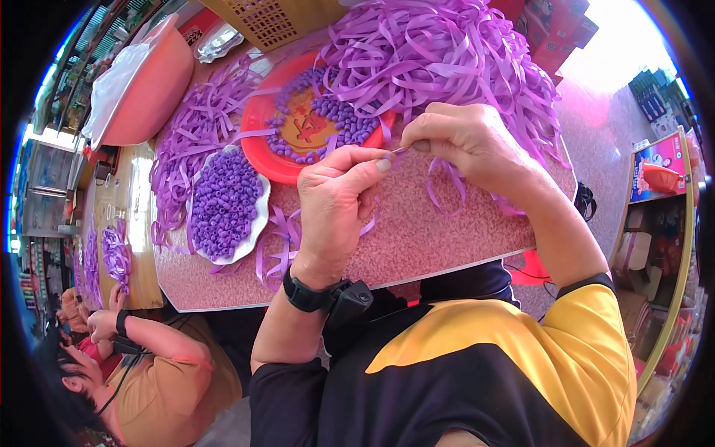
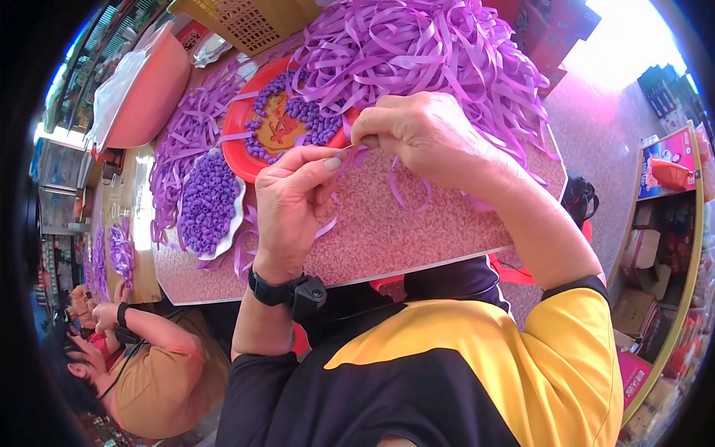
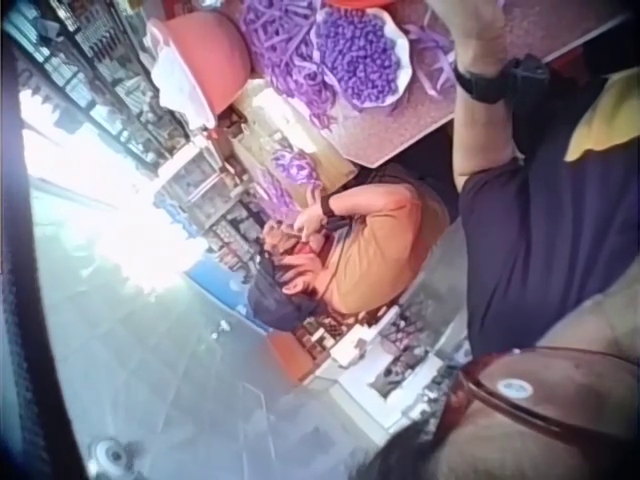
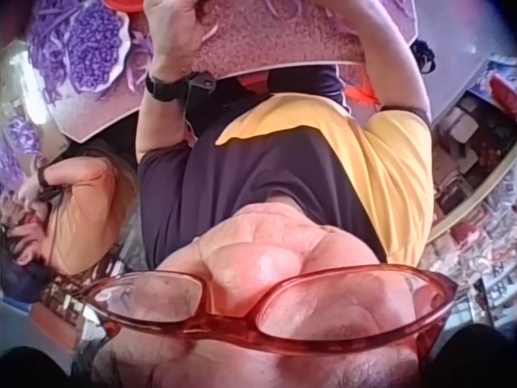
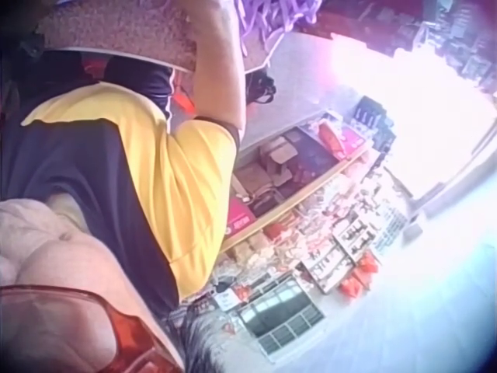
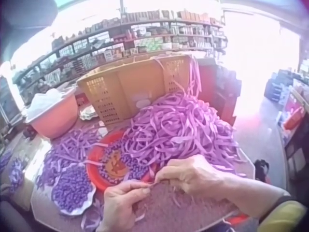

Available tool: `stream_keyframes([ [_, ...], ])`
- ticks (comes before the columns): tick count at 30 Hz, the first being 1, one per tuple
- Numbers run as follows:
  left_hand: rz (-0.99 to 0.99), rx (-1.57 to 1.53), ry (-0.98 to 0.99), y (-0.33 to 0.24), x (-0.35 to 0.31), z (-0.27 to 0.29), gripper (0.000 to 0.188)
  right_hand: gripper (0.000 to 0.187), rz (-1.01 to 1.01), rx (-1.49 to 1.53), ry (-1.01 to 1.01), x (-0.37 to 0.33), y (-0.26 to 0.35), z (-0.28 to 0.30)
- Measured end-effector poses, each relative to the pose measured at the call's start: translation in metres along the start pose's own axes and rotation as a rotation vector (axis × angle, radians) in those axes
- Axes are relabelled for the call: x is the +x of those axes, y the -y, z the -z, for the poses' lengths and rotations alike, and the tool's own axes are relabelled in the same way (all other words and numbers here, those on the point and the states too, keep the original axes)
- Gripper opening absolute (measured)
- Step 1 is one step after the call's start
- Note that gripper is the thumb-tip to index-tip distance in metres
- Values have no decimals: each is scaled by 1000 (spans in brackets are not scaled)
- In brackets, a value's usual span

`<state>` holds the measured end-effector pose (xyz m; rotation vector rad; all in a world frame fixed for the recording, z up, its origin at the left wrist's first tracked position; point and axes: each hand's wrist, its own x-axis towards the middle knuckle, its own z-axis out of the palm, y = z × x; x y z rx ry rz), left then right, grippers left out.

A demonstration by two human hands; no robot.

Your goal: Tying individual purple ribbon strips onto a circular ring base at a factory assembly table.

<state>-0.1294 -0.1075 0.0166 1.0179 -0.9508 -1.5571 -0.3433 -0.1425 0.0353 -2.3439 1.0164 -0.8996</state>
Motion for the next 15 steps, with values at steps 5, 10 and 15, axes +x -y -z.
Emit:
stream_keyframes([
  [5, 41, -30, -7, 0, -1, 0, 9, 18, 41, -137, -20, -1, 0, 0],
  [10, -14, 31, -35, -3, -2, -2, 7, 23, 79, -145, -32, -1, 8, 2],
  [15, -35, 49, -113, -6, -4, 0, 6, 23, 85, -262, -124, -1, -3, 6],
])
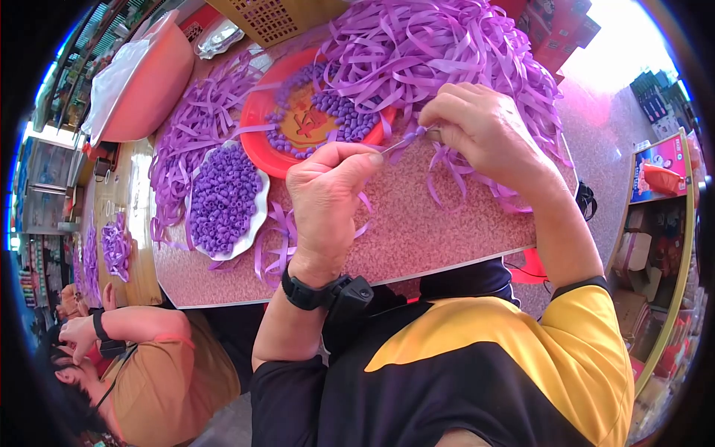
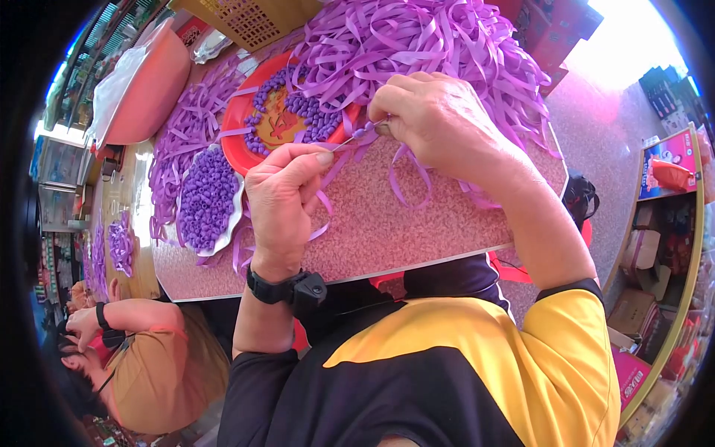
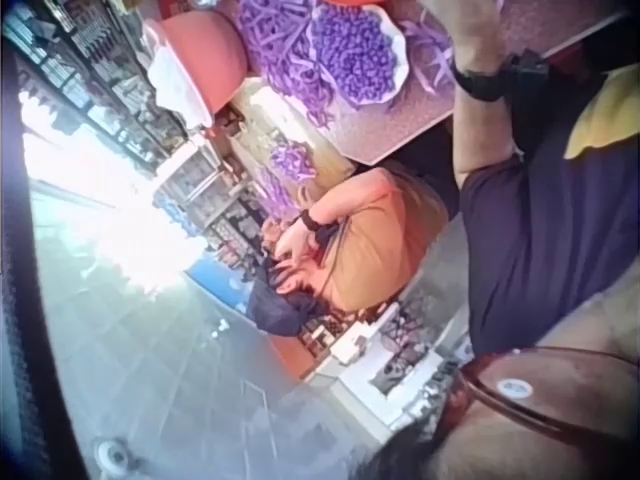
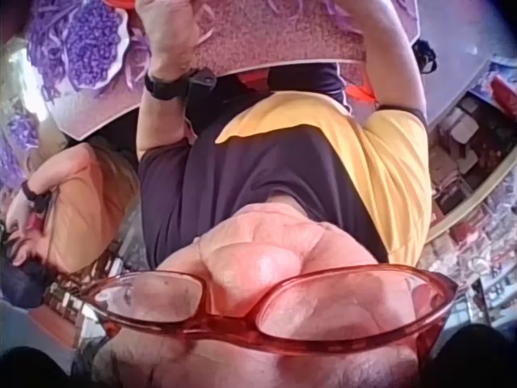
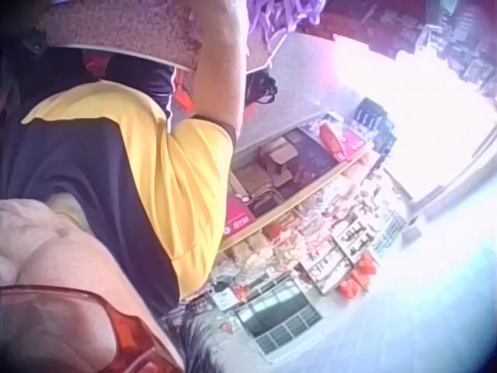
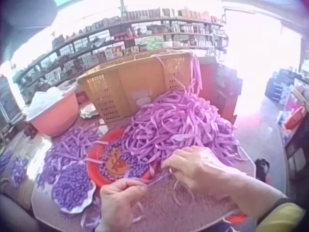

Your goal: Tying individual purple ribbon strips onto a circular ring base at a factory assembly table.

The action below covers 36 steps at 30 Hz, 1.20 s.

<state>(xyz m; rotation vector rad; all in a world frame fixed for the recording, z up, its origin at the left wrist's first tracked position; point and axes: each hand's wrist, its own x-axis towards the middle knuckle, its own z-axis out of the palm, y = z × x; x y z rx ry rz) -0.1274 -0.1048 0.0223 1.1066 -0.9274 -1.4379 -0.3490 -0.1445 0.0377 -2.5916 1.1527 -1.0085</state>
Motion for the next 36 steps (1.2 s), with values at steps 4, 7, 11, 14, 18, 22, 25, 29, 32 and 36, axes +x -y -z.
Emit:
stream_keyframes([
  [4, 0, -37, 16, 2, 1, 4, 6, 17, 158, -260, -2, 3, 10, 5],
  [7, 3, -5, 43, 4, 2, 1, 6, 15, 222, -280, -6, 1, 23, -1],
  [11, 49, -11, -6, -3, -2, -9, 11, 16, 132, -81, -29, -3, 22, -4],
  [14, -101, 87, 109, 4, -2, -8, 19, 19, 155, -46, -58, 0, 23, -2],
  [18, -104, 106, 145, 5, -2, -8, 20, 20, 157, 17, -59, -5, 28, -4],
  [22, -153, 95, 159, 8, -3, -4, 14, 20, 139, 111, -80, -2, 30, -6],
  [25, -227, 135, 149, 7, -4, -5, 10, 21, 113, 112, -61, -4, 31, -5],
  [29, -123, 220, 127, -5, -8, -3, 11, 18, 24, 172, -17, -5, 27, 1],
  [32, -287, 226, 144, 3, -3, 1, 9, 13, -40, 237, 25, -4, 22, 4],
  [36, -328, 392, 83, 0, -19, 14, 9, 3, -178, 421, 21, -4, -4, 13],
])
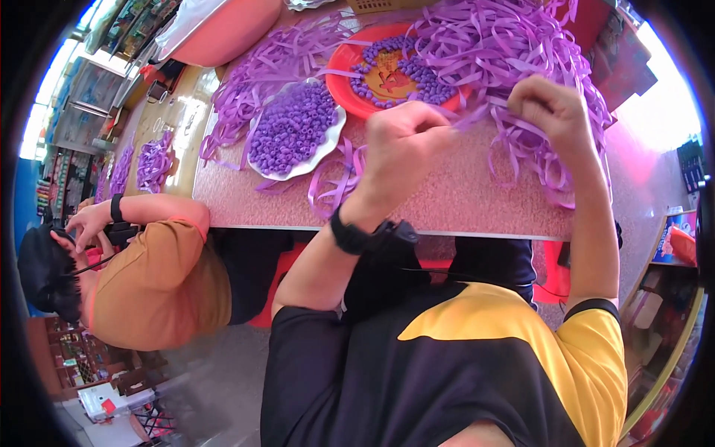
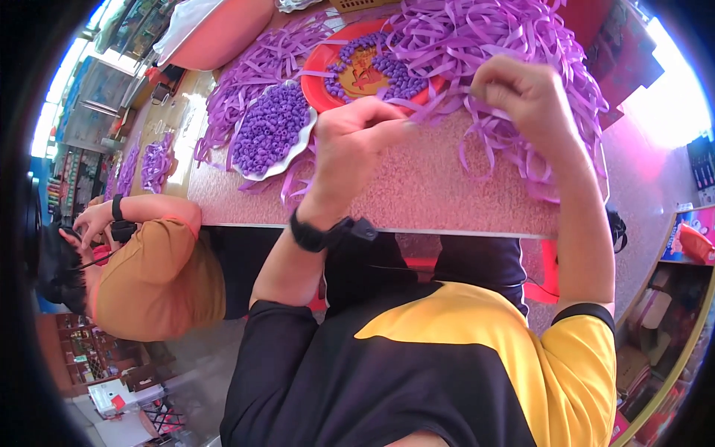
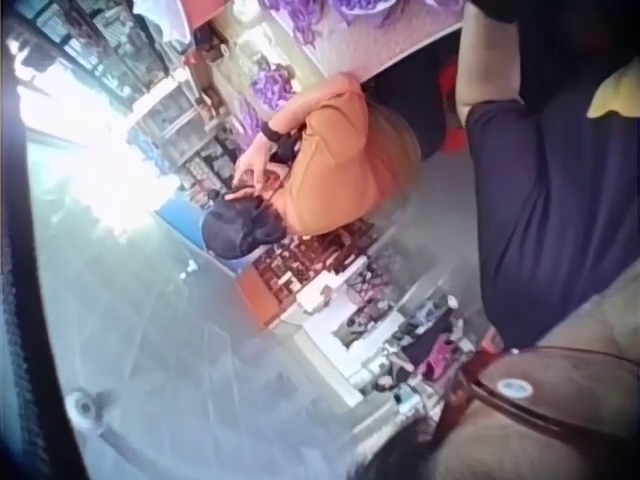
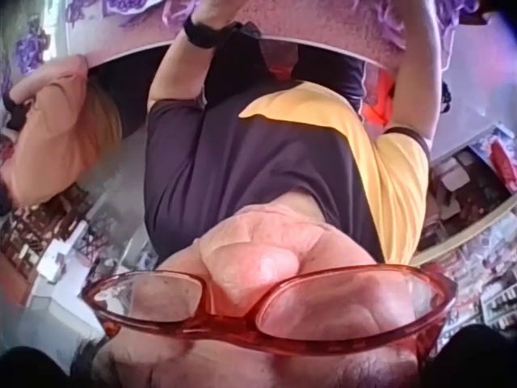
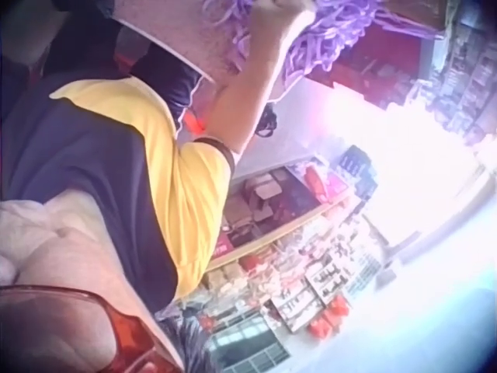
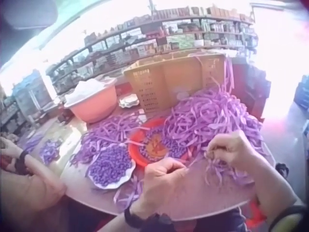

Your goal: Tying individual purple ribbon strips onto a circular ring base at a factory assembly table.

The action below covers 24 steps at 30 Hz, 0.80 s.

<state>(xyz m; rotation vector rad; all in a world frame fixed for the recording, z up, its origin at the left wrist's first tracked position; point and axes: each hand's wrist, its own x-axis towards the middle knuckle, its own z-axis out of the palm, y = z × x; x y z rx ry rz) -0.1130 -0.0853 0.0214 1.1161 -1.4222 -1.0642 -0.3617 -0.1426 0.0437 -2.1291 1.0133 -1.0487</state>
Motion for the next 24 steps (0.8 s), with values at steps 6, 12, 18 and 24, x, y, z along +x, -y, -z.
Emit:
stream_keyframes([
  [6, -237, 507, -215, -1, -47, 59, 10, 4, -75, 60, -79, 4, -13, 3],
  [12, -249, 771, -302, 11, -83, 76, 13, 9, -116, 614, 88, -4, 14, -15],
  [18, -39, 825, -326, 17, -81, 61, 35, 11, -202, 648, -130, 0, -6, -14],
  [24, -12, 1014, -66, 24, -63, 63, 28, 7, -110, 456, -31, -4, -3, -29],
])
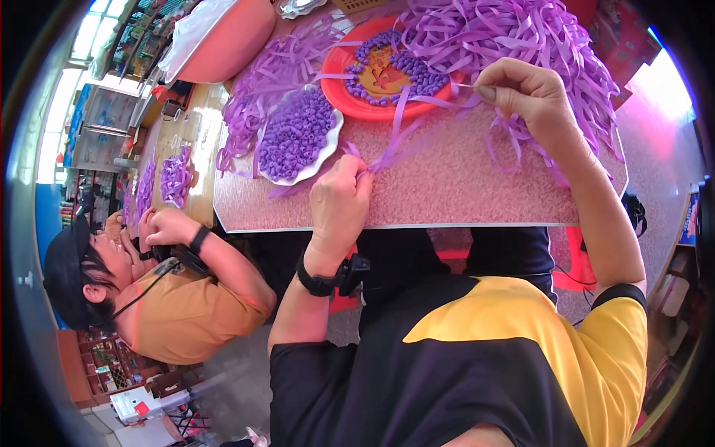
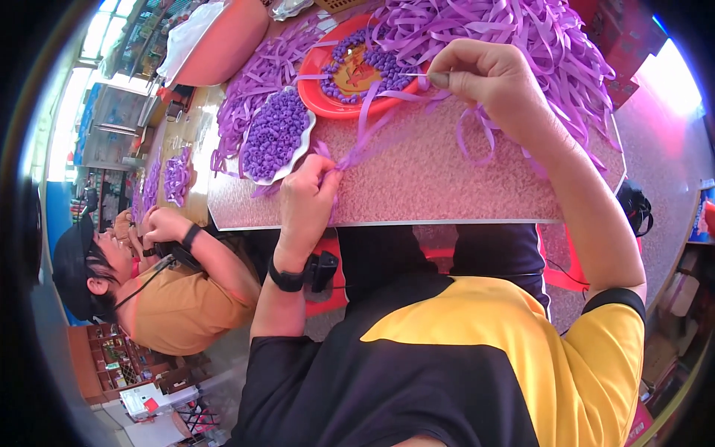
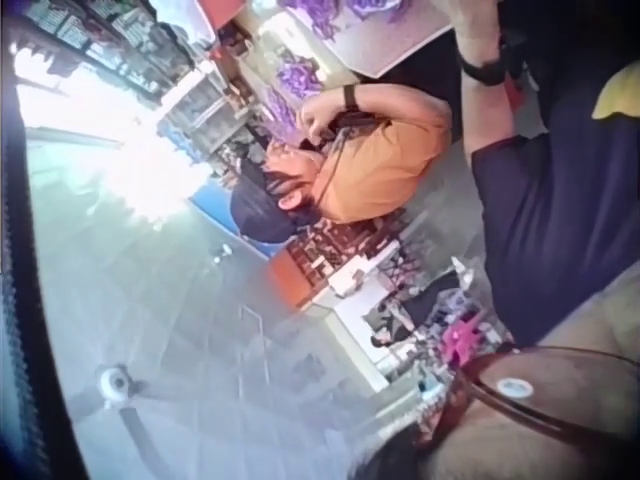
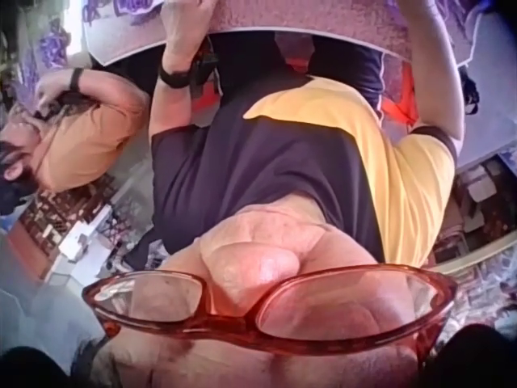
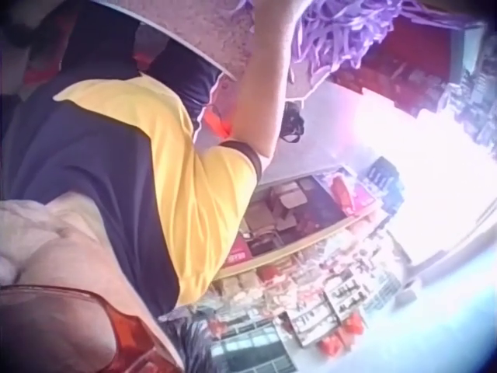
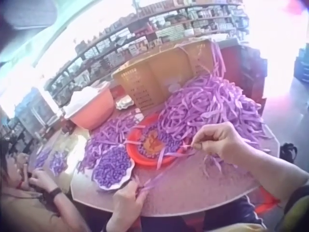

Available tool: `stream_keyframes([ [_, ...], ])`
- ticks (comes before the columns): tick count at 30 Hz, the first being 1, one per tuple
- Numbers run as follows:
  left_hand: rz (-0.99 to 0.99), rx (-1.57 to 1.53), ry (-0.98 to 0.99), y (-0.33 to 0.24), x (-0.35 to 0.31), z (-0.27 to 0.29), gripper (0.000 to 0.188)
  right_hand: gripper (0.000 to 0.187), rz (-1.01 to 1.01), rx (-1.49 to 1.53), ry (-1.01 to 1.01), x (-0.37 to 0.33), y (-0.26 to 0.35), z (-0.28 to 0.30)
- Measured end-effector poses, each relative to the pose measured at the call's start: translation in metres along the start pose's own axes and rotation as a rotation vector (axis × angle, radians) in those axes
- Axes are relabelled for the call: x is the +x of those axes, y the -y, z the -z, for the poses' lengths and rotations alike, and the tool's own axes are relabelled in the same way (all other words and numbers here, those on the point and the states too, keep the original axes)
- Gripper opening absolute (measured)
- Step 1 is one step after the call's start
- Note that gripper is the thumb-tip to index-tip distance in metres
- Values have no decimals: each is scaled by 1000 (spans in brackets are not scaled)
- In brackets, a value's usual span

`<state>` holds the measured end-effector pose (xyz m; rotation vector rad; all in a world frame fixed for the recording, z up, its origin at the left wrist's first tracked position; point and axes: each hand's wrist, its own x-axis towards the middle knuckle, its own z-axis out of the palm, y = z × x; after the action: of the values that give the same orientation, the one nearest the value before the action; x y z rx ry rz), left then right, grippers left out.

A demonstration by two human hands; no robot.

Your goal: Tying individual purple ribbon strips onto a circular ring base at a factory assembly table.

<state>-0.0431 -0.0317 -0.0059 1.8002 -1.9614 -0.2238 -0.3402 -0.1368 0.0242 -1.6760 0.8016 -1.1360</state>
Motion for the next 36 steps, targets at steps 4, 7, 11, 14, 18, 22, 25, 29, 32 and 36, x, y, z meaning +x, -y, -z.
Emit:
stream_keyframes([
  [4, -46, -144, 4, -6, -9, 15, 13, 8, 8, -165, 3, 1, 7, 0],
  [7, 431, -817, 103, -36, 9, 60, 12, 8, 25, -190, 9, 0, -1, 3],
  [11, 131, -614, -346, 5, 83, 128, 11, 11, 50, -236, -10, 2, -4, 3],
  [14, 48, -700, -584, 55, 166, 190, 11, 13, 77, -248, -22, 2, -7, 7],
  [18, 307, -319, -688, 92, 220, 240, 73, 13, 59, -300, -10, 6, 4, 3],
  [22, 206, -109, -550, 98, 222, 183, 67, 13, 76, -307, -42, 8, -2, 5],
  [25, -71, -7, -274, -8, 168, 94, 20, 13, 91, -301, -72, -1, -4, 17],
  [29, -276, -66, -53, -20, 133, 24, 13, 13, 85, -406, -8, 5, 0, 9],
  [32, -320, 27, -77, -19, 137, -9, 14, 13, 103, -423, -5, 4, 1, 11],
  [36, -339, -1, -99, -20, 147, -25, 16, 13, 80, -433, 23, 3, 7, 9],
])
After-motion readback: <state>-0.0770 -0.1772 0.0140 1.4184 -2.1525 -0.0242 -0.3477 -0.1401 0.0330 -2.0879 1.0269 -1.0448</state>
